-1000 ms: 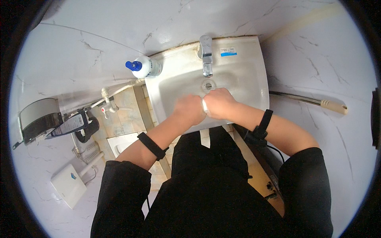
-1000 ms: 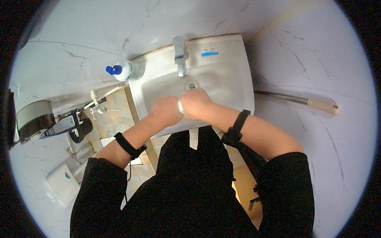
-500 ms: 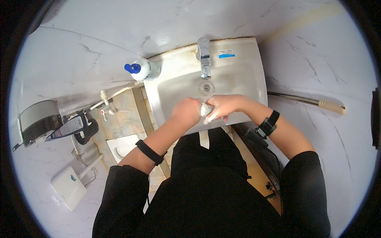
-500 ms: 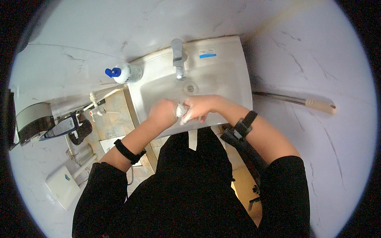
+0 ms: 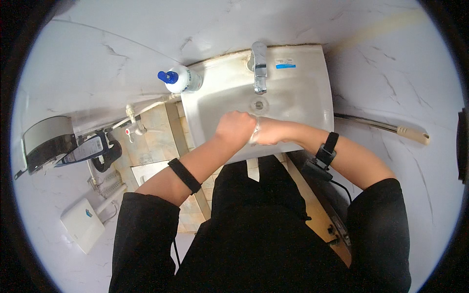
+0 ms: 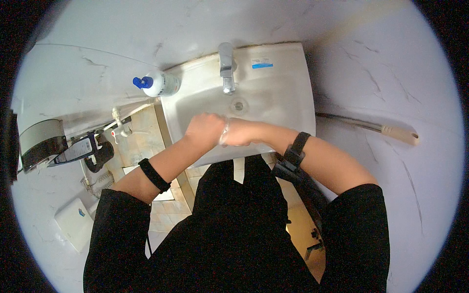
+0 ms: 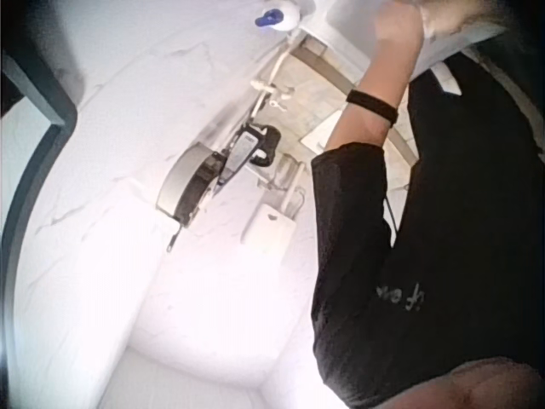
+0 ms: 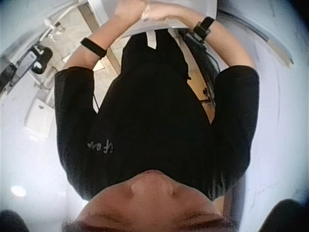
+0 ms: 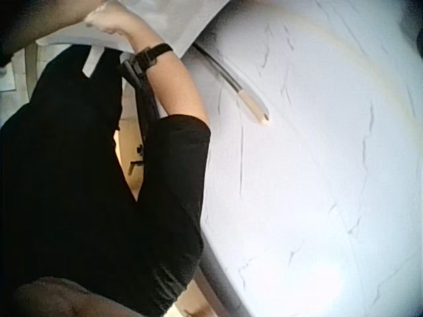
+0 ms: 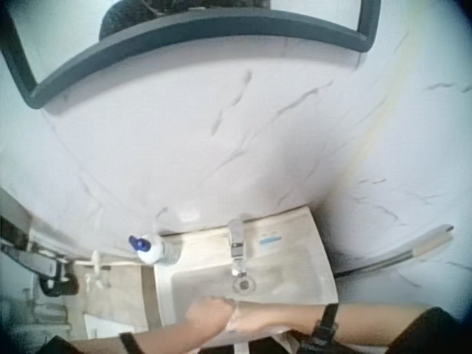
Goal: The person applies liquid soap to a cloth and rubs it against itself by hand under a running faucet to wash it.
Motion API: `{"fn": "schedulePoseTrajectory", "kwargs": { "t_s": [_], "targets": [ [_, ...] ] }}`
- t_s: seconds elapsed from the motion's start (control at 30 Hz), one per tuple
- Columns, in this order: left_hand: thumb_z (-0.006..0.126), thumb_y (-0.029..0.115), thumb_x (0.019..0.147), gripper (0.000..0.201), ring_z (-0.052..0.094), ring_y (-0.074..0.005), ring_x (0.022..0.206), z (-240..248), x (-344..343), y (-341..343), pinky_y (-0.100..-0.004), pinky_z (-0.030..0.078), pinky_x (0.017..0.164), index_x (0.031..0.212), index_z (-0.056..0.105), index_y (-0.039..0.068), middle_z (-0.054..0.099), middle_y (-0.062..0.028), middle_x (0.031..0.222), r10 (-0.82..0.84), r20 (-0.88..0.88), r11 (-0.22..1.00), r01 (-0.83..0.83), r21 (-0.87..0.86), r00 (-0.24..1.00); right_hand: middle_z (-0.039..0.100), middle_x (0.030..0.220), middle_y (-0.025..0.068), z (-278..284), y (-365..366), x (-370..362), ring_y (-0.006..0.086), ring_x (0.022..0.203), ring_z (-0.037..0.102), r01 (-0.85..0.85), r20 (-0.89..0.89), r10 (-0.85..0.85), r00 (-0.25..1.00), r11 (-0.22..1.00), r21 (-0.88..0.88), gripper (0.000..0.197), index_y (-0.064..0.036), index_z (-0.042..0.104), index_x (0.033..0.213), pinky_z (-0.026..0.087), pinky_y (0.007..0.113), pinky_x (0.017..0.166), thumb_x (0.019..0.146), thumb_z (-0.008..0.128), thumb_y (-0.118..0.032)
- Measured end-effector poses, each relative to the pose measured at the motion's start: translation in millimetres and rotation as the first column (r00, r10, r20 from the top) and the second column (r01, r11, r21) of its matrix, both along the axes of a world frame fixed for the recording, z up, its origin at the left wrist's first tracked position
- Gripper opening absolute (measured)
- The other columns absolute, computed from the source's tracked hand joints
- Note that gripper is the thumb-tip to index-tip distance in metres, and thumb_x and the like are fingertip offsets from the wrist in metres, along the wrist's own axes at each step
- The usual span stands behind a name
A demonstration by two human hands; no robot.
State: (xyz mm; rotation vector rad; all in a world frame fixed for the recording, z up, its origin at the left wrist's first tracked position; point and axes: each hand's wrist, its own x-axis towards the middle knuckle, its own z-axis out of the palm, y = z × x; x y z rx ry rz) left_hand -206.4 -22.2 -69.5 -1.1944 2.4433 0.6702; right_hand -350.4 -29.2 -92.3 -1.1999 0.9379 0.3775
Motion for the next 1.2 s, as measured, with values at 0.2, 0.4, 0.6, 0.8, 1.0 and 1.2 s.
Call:
{"fn": "schedulePoseTrajectory", "kwargs": {
  "t_s": [0.2, 0.4, 0.6, 0.8, 1.0, 1.2],
  "targets": [
    [0.063, 0.018, 0.078, 0.016, 0.069, -0.0335, 0.083, -8, -1, 2, -0.0419, 0.056, 0.072, 0.085, 0.069, 0.006, 0.069, -0.0153, 0.087, 0.023, 0.058, 0.997, -0.027, 0.077, 0.998, 0.068, 0.087, 0.0200, -17, 20, 5, 0.0406, 0.084, 0.064, -0.097, -0.192, -0.003, 0.981, 0.854, -0.511, 0.027, 0.0000, 0.064, 0.085, 0.051, 0.046, 0.073, 0.077, 0.060, -0.025],
    [0.060, 0.022, 0.079, 0.020, 0.066, -0.0387, 0.082, -25, 3, 14, -0.0447, 0.054, 0.078, 0.081, 0.068, 0.004, 0.068, -0.0224, 0.088, 0.241, -0.042, 0.957, -0.231, 0.175, 0.970, 0.068, 0.083, 0.0183, -4, 12, 3, 0.0362, 0.079, 0.066, -0.350, -0.362, 0.156, 0.919, 0.747, -0.565, 0.019, -0.0048, 0.069, 0.079, 0.053, 0.044, 0.071, 0.073, 0.060, -0.021],
    [0.058, 0.022, 0.078, 0.024, 0.063, -0.0424, 0.076, -59, 10, 33, -0.0438, 0.050, 0.072, 0.080, 0.063, -0.002, 0.065, -0.0262, 0.080, 0.413, -0.172, 0.804, -0.269, 0.530, 0.894, 0.070, 0.082, 0.0133, 0, 21, 0, 0.0283, 0.077, 0.069, -0.474, -0.385, 0.276, 0.880, 0.539, -0.696, 0.011, -0.0093, 0.071, 0.074, 0.054, 0.040, 0.067, 0.070, 0.063, -0.015],
    [0.061, 0.013, 0.074, 0.012, 0.049, -0.0175, 0.049, -31, 12, 28, -0.0301, 0.036, 0.044, 0.067, 0.055, 0.006, 0.053, -0.0059, 0.056, 0.704, 0.053, 0.372, -0.431, 0.822, 0.708, 0.068, 0.073, 0.0117, -8, 20, -3, 0.0291, 0.071, 0.068, -0.418, -0.312, 0.295, 0.903, 0.443, -0.793, 0.010, -0.0087, 0.069, 0.074, 0.053, 0.040, 0.063, 0.070, 0.064, -0.016],
    [0.058, 0.006, 0.076, 0.023, 0.028, -0.0049, 0.045, -36, 22, 39, -0.0227, 0.020, 0.041, 0.069, 0.038, 0.016, 0.032, 0.0080, 0.056, 0.859, 0.395, -0.380, -0.110, 0.918, 0.327, 0.068, 0.070, 0.0127, -10, 12, -1, 0.0275, 0.066, 0.068, -0.342, -0.302, 0.167, 0.939, 0.345, -0.874, 0.009, -0.0099, 0.069, 0.069, 0.053, 0.038, 0.062, 0.070, 0.066, -0.018],
    [0.061, 0.011, 0.080, 0.025, 0.025, -0.0051, 0.044, -41, 26, 44, -0.0232, 0.018, 0.041, 0.064, 0.042, 0.017, 0.031, 0.0084, 0.054, 0.884, 0.394, -0.402, -0.021, 0.915, 0.253, 0.067, 0.070, 0.0082, -25, 23, 1, 0.0273, 0.072, 0.068, -0.130, -0.153, -0.062, 0.986, 0.286, -0.949, 0.009, -0.0116, 0.066, 0.073, 0.053, 0.039, 0.063, 0.071, 0.067, -0.020]
  ]
}}
